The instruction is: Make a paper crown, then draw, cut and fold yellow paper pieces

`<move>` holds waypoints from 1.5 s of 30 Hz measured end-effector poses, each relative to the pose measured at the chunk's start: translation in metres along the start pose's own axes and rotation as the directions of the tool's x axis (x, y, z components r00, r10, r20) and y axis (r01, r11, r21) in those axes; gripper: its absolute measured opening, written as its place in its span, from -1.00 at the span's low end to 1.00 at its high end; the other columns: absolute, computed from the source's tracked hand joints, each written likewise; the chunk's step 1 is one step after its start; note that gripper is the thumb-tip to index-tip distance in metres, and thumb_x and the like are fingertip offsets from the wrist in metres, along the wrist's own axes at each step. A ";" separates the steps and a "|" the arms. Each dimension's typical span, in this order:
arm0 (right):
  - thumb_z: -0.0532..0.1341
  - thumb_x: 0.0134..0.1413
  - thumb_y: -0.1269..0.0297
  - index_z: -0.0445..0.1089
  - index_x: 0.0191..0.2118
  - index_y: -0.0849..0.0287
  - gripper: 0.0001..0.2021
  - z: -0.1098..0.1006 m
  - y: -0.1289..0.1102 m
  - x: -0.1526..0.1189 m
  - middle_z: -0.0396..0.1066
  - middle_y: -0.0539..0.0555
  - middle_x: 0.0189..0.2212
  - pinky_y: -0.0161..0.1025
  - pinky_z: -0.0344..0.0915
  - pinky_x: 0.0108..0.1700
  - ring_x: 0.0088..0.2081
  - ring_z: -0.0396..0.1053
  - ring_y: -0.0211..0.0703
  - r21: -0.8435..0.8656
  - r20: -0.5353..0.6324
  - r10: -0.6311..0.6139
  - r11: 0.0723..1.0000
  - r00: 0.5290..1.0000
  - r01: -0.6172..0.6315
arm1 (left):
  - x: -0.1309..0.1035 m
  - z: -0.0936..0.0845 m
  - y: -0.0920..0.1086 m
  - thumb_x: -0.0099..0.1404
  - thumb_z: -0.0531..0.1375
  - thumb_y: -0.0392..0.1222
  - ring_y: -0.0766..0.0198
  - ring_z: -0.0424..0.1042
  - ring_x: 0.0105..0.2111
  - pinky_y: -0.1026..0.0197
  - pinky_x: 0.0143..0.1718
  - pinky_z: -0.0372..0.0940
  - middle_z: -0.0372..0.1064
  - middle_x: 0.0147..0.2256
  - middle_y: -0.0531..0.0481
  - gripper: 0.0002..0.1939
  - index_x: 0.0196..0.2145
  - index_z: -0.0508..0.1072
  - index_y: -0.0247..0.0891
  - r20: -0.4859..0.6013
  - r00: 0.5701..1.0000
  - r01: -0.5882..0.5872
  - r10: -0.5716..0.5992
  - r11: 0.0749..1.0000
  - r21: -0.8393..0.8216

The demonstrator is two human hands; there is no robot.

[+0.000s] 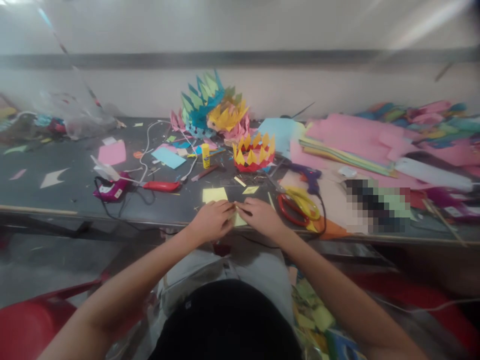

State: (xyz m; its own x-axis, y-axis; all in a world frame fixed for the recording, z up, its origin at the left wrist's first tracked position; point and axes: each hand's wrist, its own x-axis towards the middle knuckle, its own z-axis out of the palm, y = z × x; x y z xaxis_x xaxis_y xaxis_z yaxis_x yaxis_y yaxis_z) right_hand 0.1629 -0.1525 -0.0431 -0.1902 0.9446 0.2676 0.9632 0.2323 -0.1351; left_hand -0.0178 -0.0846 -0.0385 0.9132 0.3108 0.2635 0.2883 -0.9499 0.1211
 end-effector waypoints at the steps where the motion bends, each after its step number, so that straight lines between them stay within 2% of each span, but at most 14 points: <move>1: 0.04 0.22 0.29 0.44 -0.07 0.21 -0.71 0.000 0.000 0.002 0.42 0.10 -0.40 -0.28 0.22 -0.27 -0.30 0.35 -0.17 -0.018 0.020 -0.010 1.000 1.000 0.010 | 0.000 -0.001 0.002 0.25 0.04 -0.24 0.10 0.32 -0.04 0.07 -0.08 0.25 0.37 -0.06 -0.17 -0.69 -0.06 0.36 -0.33 0.006 1.000 0.001 -0.001 1.000 0.003; 7: 0.00 0.23 0.29 0.39 0.00 0.25 -0.66 -0.009 -0.005 0.004 0.45 0.16 -0.39 -0.29 0.19 -0.35 -0.32 0.37 -0.15 -0.124 0.128 -0.041 0.991 0.991 0.057 | 0.002 -0.008 0.011 0.27 0.03 -0.21 0.05 0.35 -0.09 0.03 -0.11 0.26 0.40 -0.15 -0.20 -0.71 -0.12 0.39 -0.37 0.042 0.999 0.029 -0.029 1.000 -0.004; 10: 0.01 0.22 0.29 0.38 0.01 0.26 -0.66 -0.015 -0.010 0.005 0.47 0.16 -0.39 -0.30 0.18 -0.37 -0.33 0.38 -0.15 -0.159 0.151 -0.038 0.985 0.988 0.062 | -0.006 -0.014 0.013 0.27 0.04 -0.16 0.07 0.35 -0.10 0.04 -0.08 0.25 0.42 -0.15 -0.16 -0.71 -0.12 0.39 -0.33 0.043 0.998 0.037 -0.036 0.999 -0.024; 16: 0.01 0.23 0.27 0.39 0.01 0.27 -0.65 -0.013 -0.010 0.002 0.47 0.19 -0.30 -0.27 0.22 -0.33 -0.27 0.39 -0.11 -0.156 0.116 -0.046 0.986 0.992 0.064 | -0.028 -0.016 0.012 0.27 0.04 -0.09 0.07 0.33 -0.05 0.03 -0.05 0.26 0.40 -0.07 -0.16 -0.63 -0.02 0.33 -0.31 0.028 0.996 0.084 -0.083 0.995 -0.050; 18: 0.00 0.24 0.26 0.38 0.02 0.24 -0.65 -0.008 -0.008 0.000 0.46 0.19 -0.26 -0.28 0.23 -0.30 -0.25 0.38 -0.13 -0.149 0.080 -0.035 0.988 0.996 0.046 | -0.027 -0.015 0.009 0.27 0.04 -0.08 0.08 0.31 -0.01 0.02 -0.01 0.24 0.39 -0.04 -0.14 -0.60 0.02 0.31 -0.28 0.027 0.997 0.077 -0.076 0.995 -0.057; 21: 0.01 0.24 0.25 0.39 0.02 0.13 -0.67 -0.002 -0.004 -0.001 0.44 0.10 -0.31 -0.31 0.23 -0.30 -0.27 0.37 -0.19 -0.126 0.058 -0.053 0.990 0.997 0.060 | -0.019 -0.012 0.004 0.27 0.05 -0.06 0.06 0.28 0.04 0.01 0.02 0.22 0.38 -0.03 -0.17 -0.57 0.04 0.30 -0.29 0.027 0.998 0.062 -0.060 0.996 -0.065; 25: 0.02 0.22 0.23 0.39 0.01 0.12 -0.67 -0.001 -0.004 0.001 0.41 0.08 -0.32 -0.32 0.23 -0.32 -0.27 0.36 -0.20 -0.092 0.063 -0.054 0.994 0.997 0.060 | -0.014 -0.011 0.000 0.26 0.07 -0.05 0.06 0.25 0.08 0.00 0.07 0.17 0.35 0.00 -0.20 -0.55 0.05 0.28 -0.32 0.043 0.999 0.023 -0.020 0.996 -0.088; 28: 0.04 0.20 0.21 0.40 0.00 0.11 -0.68 -0.004 -0.009 0.002 0.40 0.09 -0.33 -0.33 0.23 -0.34 -0.26 0.35 -0.18 -0.079 0.073 -0.010 0.997 0.997 0.016 | -0.020 -0.012 0.000 0.25 0.07 -0.03 0.05 0.24 0.09 -0.03 0.11 0.12 0.32 0.03 -0.21 -0.50 0.09 0.24 -0.33 0.056 0.998 0.025 -0.019 0.994 -0.104; 35: 0.07 0.18 0.19 0.37 0.04 0.14 -0.64 -0.010 -0.014 0.001 0.39 0.13 -0.30 -0.30 0.24 -0.28 -0.24 0.35 -0.13 -0.034 0.119 0.027 0.999 0.993 -0.024 | -0.037 -0.017 0.003 0.23 0.10 -0.02 0.03 0.30 -0.01 -0.02 0.01 0.22 0.36 -0.05 -0.22 -0.47 0.09 0.25 -0.33 0.042 0.996 0.089 -0.084 0.988 -0.126; 38: 0.08 0.18 0.16 0.35 0.06 0.11 -0.64 -0.011 -0.010 0.000 0.38 0.11 -0.30 -0.28 0.26 -0.27 -0.25 0.36 -0.13 0.014 0.133 0.017 1.000 0.991 -0.019 | -0.035 -0.018 0.004 0.22 0.12 -0.08 0.06 0.32 -0.04 0.01 -0.01 0.24 0.39 -0.07 -0.16 -0.54 0.05 0.29 -0.28 0.024 0.996 0.087 -0.084 0.986 -0.145; 41: 0.11 0.16 0.12 0.32 0.08 0.12 -0.60 -0.009 -0.003 0.001 0.38 0.11 -0.25 -0.26 0.29 -0.27 -0.23 0.37 -0.13 0.079 0.122 0.037 0.996 0.992 -0.047 | -0.029 -0.016 0.006 0.24 0.10 -0.17 0.11 0.36 -0.10 0.05 -0.06 0.27 0.43 -0.14 -0.11 -0.70 -0.07 0.37 -0.23 -0.006 0.993 0.115 -0.117 0.980 -0.164; 45: 0.17 0.12 0.17 0.43 -0.06 0.11 -0.71 -0.002 0.012 0.010 0.37 0.10 -0.21 -0.26 0.31 -0.19 -0.18 0.38 -0.15 0.199 0.100 0.024 0.979 0.995 -0.044 | -0.013 -0.010 0.003 0.29 0.06 -0.23 0.14 0.38 -0.17 0.08 -0.12 0.30 0.45 -0.24 -0.11 -0.81 -0.18 0.41 -0.25 -0.053 0.973 0.210 -0.224 0.958 -0.193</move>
State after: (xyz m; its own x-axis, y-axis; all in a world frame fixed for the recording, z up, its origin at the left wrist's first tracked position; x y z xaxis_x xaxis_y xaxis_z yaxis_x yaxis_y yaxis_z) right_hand 0.1728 -0.1404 -0.0404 -0.1850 0.9684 0.1670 0.9135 0.2321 -0.3340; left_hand -0.0317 -0.0909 -0.0315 0.8088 0.5170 0.2802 0.4127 -0.8384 0.3560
